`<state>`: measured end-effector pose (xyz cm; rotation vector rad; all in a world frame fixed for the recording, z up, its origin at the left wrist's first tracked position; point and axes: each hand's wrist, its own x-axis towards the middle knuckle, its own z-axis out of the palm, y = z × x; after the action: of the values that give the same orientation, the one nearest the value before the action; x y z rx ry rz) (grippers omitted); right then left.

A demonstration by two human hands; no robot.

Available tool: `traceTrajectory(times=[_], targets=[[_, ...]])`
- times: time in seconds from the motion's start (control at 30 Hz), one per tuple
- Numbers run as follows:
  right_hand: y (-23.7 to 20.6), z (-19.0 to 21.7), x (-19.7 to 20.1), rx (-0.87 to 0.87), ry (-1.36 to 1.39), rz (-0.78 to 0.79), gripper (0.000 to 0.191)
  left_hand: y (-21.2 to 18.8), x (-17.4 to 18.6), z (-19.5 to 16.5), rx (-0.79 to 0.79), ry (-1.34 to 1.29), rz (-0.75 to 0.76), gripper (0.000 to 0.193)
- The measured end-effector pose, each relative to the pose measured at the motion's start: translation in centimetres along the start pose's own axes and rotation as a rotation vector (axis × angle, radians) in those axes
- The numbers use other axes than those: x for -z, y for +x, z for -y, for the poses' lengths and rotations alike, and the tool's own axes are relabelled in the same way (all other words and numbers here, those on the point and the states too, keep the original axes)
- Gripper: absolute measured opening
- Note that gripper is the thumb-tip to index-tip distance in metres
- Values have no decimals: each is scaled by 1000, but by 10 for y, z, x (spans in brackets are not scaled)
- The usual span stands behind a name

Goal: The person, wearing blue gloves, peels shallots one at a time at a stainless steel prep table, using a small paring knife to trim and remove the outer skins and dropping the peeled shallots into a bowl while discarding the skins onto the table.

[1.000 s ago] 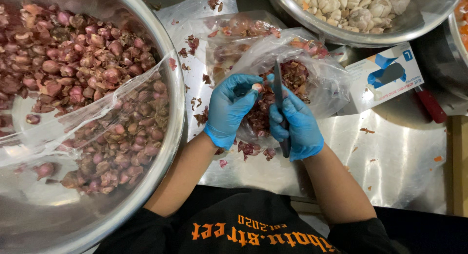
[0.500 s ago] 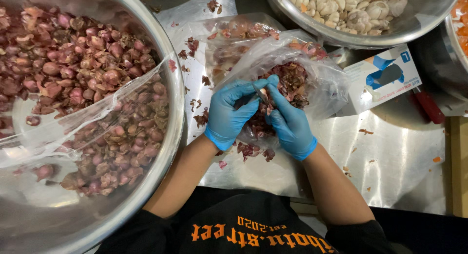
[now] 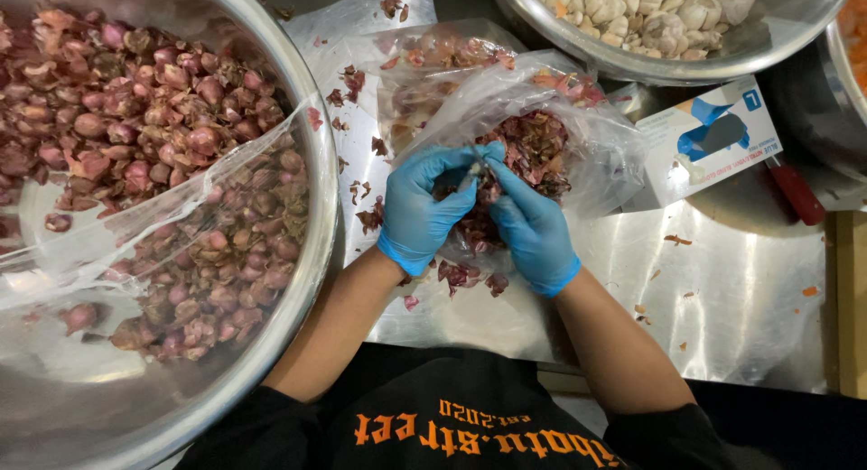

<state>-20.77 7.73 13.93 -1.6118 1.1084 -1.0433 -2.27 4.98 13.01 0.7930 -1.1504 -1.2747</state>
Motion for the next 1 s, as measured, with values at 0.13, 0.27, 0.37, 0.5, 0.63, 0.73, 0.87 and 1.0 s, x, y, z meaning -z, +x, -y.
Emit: traceTrajectory(times=[0.13,0.27,0.37,0.5,0.63,0.73,0.87,1.0], targets=[[-1,7,3,-420,573,32,54,1,-1,-1,67,-200,-1,37],[0,9,3,-478,738,84,58,2,1,-1,49,-276,-23,35],[3,7,-1,-419,683,56,56,2,4,2,62,-284,-56,26],[5,6,-1,-443,612,18,56,2,6,11,158,-387,-54,19],[5,10,0,-445,590,33,57,6,8,19,153,-421,-25,10],[5,15,-1,-431,616,63,58,8,12,17,167,-433,26,15],[6,20,-1,-440,688,31,57,7,14,10,291,-473,58,25],[8,22,1,-415,748,-35,56,8,15,8,350,-494,67,28]])
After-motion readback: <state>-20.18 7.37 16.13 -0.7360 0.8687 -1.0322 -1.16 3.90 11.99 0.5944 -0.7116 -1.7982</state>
